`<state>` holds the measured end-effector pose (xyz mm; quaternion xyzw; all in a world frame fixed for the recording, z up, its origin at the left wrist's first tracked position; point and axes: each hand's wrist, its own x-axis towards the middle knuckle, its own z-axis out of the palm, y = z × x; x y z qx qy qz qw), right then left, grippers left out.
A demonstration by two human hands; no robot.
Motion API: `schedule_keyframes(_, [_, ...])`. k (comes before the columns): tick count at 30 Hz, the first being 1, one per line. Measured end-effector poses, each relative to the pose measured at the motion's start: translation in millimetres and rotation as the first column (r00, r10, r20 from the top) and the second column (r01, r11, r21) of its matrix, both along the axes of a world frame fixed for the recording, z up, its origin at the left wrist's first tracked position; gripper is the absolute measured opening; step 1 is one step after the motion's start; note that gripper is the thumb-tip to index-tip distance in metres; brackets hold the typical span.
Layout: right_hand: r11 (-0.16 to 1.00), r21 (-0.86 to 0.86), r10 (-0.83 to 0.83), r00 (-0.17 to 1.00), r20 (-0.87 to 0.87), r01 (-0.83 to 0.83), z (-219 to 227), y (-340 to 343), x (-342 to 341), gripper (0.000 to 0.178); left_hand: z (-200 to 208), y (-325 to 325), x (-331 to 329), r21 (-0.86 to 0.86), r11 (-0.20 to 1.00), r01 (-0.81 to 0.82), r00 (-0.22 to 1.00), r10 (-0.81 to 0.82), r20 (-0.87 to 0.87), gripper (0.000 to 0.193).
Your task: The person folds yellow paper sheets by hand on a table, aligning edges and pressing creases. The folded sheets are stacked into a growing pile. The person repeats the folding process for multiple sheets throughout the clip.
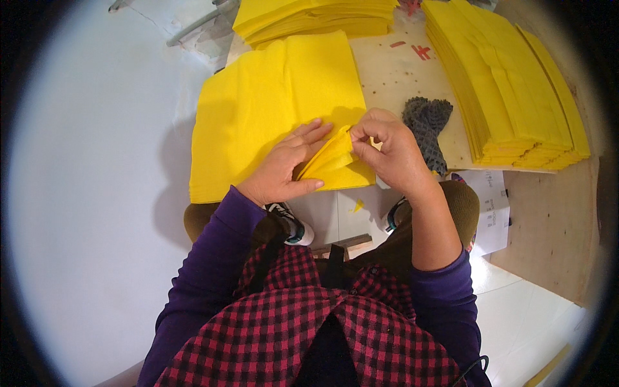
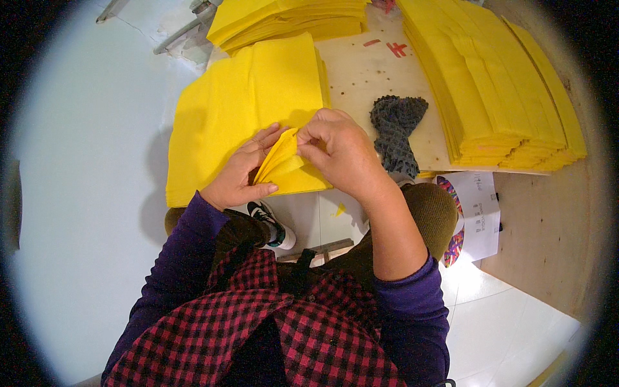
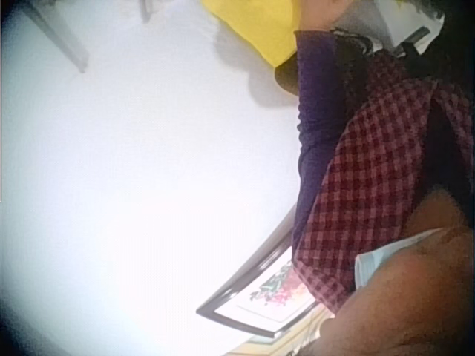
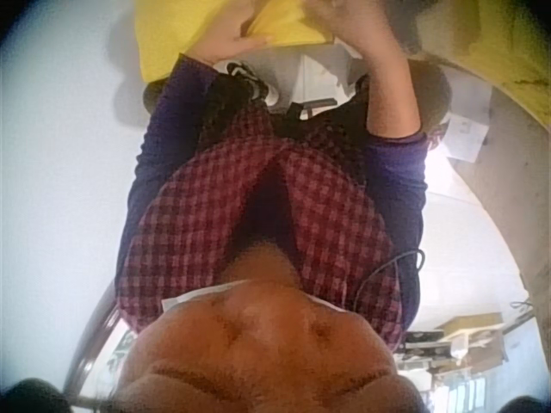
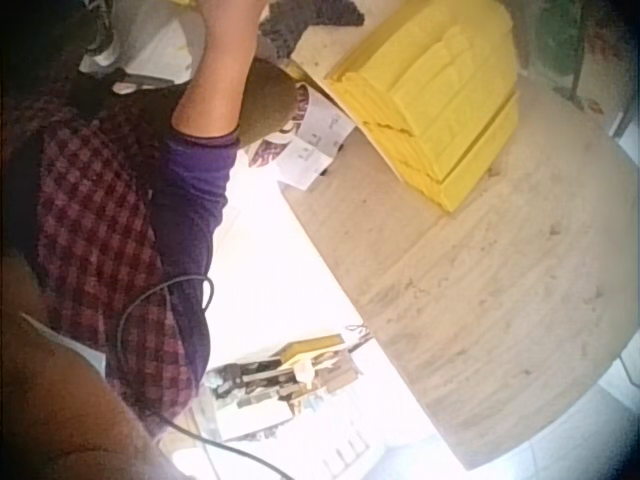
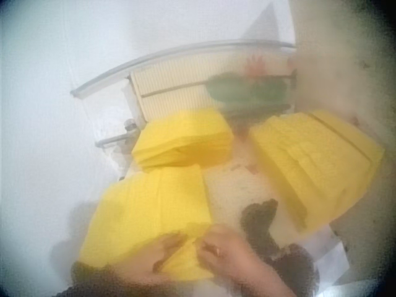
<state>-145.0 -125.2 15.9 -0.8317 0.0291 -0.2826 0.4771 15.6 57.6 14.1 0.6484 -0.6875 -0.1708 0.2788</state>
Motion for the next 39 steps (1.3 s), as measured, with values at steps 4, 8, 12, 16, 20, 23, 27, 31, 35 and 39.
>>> schedule_keyframes(4, [1.000, 0.007, -0.008, 1.000, -0.016, 0.008, -1, 1, 0, 0.011, 2, 1, -3, -0.001, 1.000, -0.010, 1.000, 0.010, -0.016, 0.073])
schedule_keyframes(8, [0.993, 0.115, 0.024, 1.000, 0.019, -0.026, -3, -3, -3, 0.011, 1, 0, -2, 0.022, 1.000, -0.016, 0.997, 0.018, -0.076, 0.066])
schedule_keyframes(12, [0.996, 0.064, -0.059, 0.998, 0.016, 0.058, -6, -17, -13, 0.039, -1, 0, -1, 0.004, 1.000, -0.015, 0.999, 0.015, -0.037, 0.066])
schedule_keyframes(16, [0.982, -0.163, -0.089, 0.996, 0.029, 0.093, -11, -15, -12, 0.064, 0, 0, -1, 0.004, 1.000, -0.008, 0.999, 0.008, -0.052, 0.065])
schedule_keyframes(20, [0.990, -0.140, -0.019, 1.000, 0.006, 0.020, -13, -5, -3, 0.061, 4, 0, -3, 0.049, 0.999, -0.012, 0.999, 0.015, -0.051, 0.068])
schedule_keyframes(23, [0.988, -0.119, 0.090, 0.992, -0.090, -0.100, -11, -6, 3, 0.050, 4, 1, -6, 0.058, 0.996, -0.071, 0.991, 0.076, -0.106, 0.073])
schedule_keyframes(27, [0.992, -0.029, 0.118, 0.989, -0.090, -0.121, -12, -5, 8, 0.035, 3, 2, -9, 0.039, 0.995, -0.088, 0.992, 0.091, -0.090, 0.076])
schedule_keyframes(31, [0.979, 0.193, 0.098, 0.980, -0.173, -0.064, -18, -1, 5, 0.031, 6, 1, -10, 0.060, 0.995, -0.082, 0.997, 0.082, 0.013, 0.075])
schedule_keyframes(35, [0.985, 0.153, 0.109, 0.979, -0.171, -0.083, -21, -3, 7, 0.026, 12, 12, -18, 0.033, 0.990, -0.137, 0.955, 0.124, 0.268, 0.070])
schedule_keyframes(39, [0.977, 0.204, 0.102, 0.974, -0.203, -0.060, -19, 0, 6, 0.023, 20, 46, -20, 0.062, 0.964, -0.258, 0.893, 0.214, 0.396, 0.069])
